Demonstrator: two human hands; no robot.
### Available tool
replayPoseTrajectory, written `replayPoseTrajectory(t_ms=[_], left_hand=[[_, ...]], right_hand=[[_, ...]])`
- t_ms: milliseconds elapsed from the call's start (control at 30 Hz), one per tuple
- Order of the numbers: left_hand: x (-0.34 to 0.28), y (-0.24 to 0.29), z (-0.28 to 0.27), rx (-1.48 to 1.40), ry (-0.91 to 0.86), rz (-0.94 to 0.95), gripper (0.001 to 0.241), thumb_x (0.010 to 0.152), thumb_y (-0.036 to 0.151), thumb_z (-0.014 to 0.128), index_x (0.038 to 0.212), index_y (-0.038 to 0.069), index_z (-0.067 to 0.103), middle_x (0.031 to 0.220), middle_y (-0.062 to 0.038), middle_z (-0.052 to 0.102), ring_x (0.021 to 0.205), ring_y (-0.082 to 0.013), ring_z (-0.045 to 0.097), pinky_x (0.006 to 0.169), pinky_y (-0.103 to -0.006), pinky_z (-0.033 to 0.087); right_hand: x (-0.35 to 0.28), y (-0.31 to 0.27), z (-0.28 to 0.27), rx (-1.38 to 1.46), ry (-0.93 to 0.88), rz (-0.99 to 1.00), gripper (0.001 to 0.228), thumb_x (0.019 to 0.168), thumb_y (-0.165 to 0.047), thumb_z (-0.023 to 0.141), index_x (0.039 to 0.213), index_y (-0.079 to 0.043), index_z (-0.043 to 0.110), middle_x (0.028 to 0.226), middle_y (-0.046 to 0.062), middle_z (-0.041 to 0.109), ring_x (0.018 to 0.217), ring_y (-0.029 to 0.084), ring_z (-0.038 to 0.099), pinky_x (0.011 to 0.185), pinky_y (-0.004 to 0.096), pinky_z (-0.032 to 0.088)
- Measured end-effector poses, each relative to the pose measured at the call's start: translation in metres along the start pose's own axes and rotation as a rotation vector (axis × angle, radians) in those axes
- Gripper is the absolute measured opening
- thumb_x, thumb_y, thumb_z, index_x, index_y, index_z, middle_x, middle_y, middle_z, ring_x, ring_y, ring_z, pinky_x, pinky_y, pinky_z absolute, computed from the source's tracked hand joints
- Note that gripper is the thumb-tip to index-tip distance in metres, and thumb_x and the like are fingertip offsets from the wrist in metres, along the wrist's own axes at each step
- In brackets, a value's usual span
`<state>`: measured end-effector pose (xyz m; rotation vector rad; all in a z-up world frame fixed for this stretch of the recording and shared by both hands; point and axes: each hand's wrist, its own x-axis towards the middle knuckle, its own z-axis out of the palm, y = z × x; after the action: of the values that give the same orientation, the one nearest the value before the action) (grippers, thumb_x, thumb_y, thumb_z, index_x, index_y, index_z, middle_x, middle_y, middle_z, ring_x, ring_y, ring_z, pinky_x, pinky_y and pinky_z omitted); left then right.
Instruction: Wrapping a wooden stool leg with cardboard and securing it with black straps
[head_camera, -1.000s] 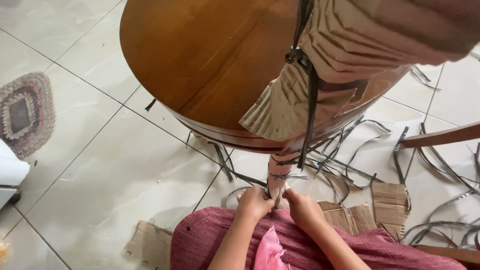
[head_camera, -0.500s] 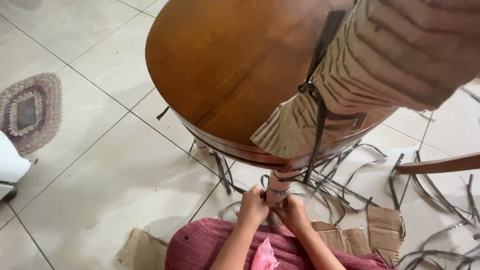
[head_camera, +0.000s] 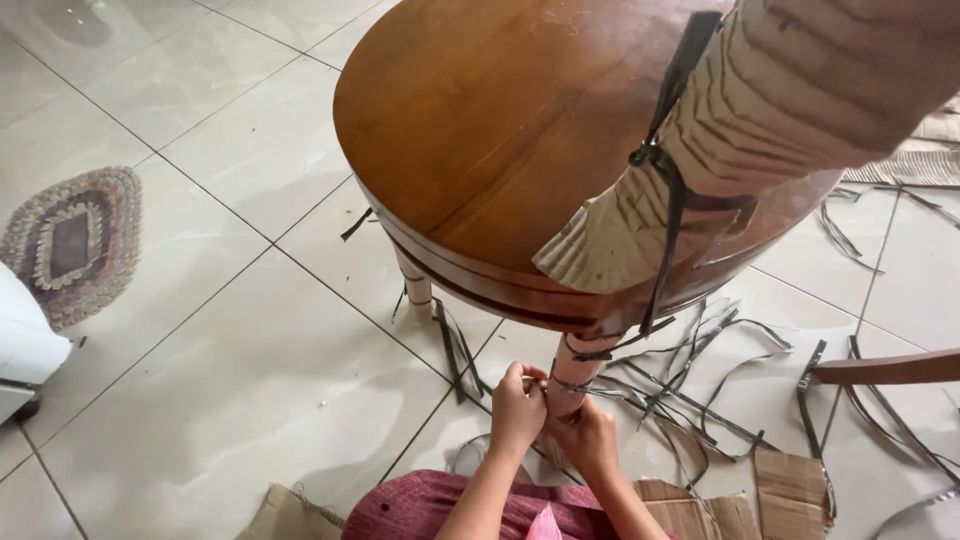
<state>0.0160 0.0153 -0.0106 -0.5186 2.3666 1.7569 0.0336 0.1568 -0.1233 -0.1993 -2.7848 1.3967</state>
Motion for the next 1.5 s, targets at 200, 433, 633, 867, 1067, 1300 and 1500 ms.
replayPoseTrajectory(t_ms=[200, 433, 633, 867, 1067, 1300, 1500], left_hand=[[0.002, 0.000, -0.010, -0.124, 0.002, -0.135, 0.024, 0.099, 0.017, 0.055, 0.122, 0.018, 0.057, 0.106, -0.007, 0.082, 0.090, -0.0184, 0.077, 0.073, -0.0305, 0.057], [-0.019, 0.013, -0.041, 0.308, -0.204, -0.168, 0.029, 0.101, 0.014, 0.062, 0.129, 0.009, 0.061, 0.098, -0.006, 0.079, 0.078, -0.0094, 0.076, 0.070, -0.0203, 0.066], [-0.036, -0.014, -0.041, 0.741, -0.314, 0.387, 0.009, 0.097, 0.013, 0.070, 0.098, 0.005, 0.074, 0.096, -0.010, 0.073, 0.076, -0.0217, 0.070, 0.063, -0.0284, 0.065], [-0.026, -0.022, -0.020, 0.551, -0.386, 0.905, 0.002, 0.092, 0.000, 0.074, 0.094, -0.001, 0.074, 0.109, -0.013, 0.076, 0.091, -0.0245, 0.073, 0.098, -0.0415, 0.057], [-0.004, -0.040, -0.007, 0.454, -0.424, 0.801, 0.032, 0.090, -0.002, 0.070, 0.121, 0.005, 0.068, 0.122, -0.010, 0.072, 0.113, -0.0242, 0.067, 0.110, -0.0423, 0.050], [0.009, -0.048, 0.002, 0.424, -0.238, 0.926, 0.016, 0.091, 0.002, 0.074, 0.104, 0.011, 0.078, 0.108, -0.003, 0.080, 0.099, -0.0202, 0.076, 0.096, -0.0428, 0.057], [0.012, -0.043, 0.003, 0.471, -0.190, 0.989, 0.008, 0.097, 0.017, 0.071, 0.094, 0.015, 0.078, 0.095, 0.003, 0.080, 0.081, -0.0161, 0.076, 0.079, -0.0383, 0.053]], right_hand=[[0.021, -0.012, 0.004, -0.070, 0.006, 0.064, 0.045, 0.070, -0.046, 0.085, 0.077, -0.007, 0.065, 0.072, 0.007, 0.077, 0.062, 0.022, 0.068, 0.057, 0.038, 0.045], [0.031, 0.021, -0.004, -0.189, 0.075, 0.016, 0.056, 0.061, -0.051, 0.095, 0.070, -0.008, 0.059, 0.064, 0.006, 0.060, 0.063, 0.022, 0.049, 0.059, 0.039, 0.040], [0.007, 0.028, -0.039, -0.293, -0.005, -0.141, 0.027, 0.095, -0.039, 0.061, 0.111, -0.019, 0.071, 0.068, 0.011, 0.076, 0.060, 0.035, 0.072, 0.054, 0.047, 0.048], [-0.024, 0.032, -0.051, -0.574, -0.195, -0.249, 0.021, 0.102, -0.025, 0.051, 0.121, -0.026, 0.060, 0.054, 0.006, 0.070, 0.040, 0.028, 0.066, 0.036, 0.042, 0.048], [-0.039, 0.012, -0.049, -0.498, -0.155, -0.352, 0.021, 0.097, -0.023, 0.056, 0.116, -0.026, 0.063, 0.091, 0.001, 0.067, 0.062, 0.041, 0.063, 0.044, 0.054, 0.050], [-0.037, -0.025, -0.060, -0.356, -0.048, -0.608, 0.011, 0.099, -0.023, 0.062, 0.100, -0.013, 0.065, 0.078, 0.002, 0.054, 0.061, 0.025, 0.055, 0.043, 0.042, 0.047], [-0.031, -0.044, -0.079, -0.107, 0.001, -0.634, 0.024, 0.099, -0.021, 0.057, 0.109, -0.003, 0.070, 0.103, 0.009, 0.067, 0.066, 0.021, 0.069, 0.048, 0.035, 0.056]])
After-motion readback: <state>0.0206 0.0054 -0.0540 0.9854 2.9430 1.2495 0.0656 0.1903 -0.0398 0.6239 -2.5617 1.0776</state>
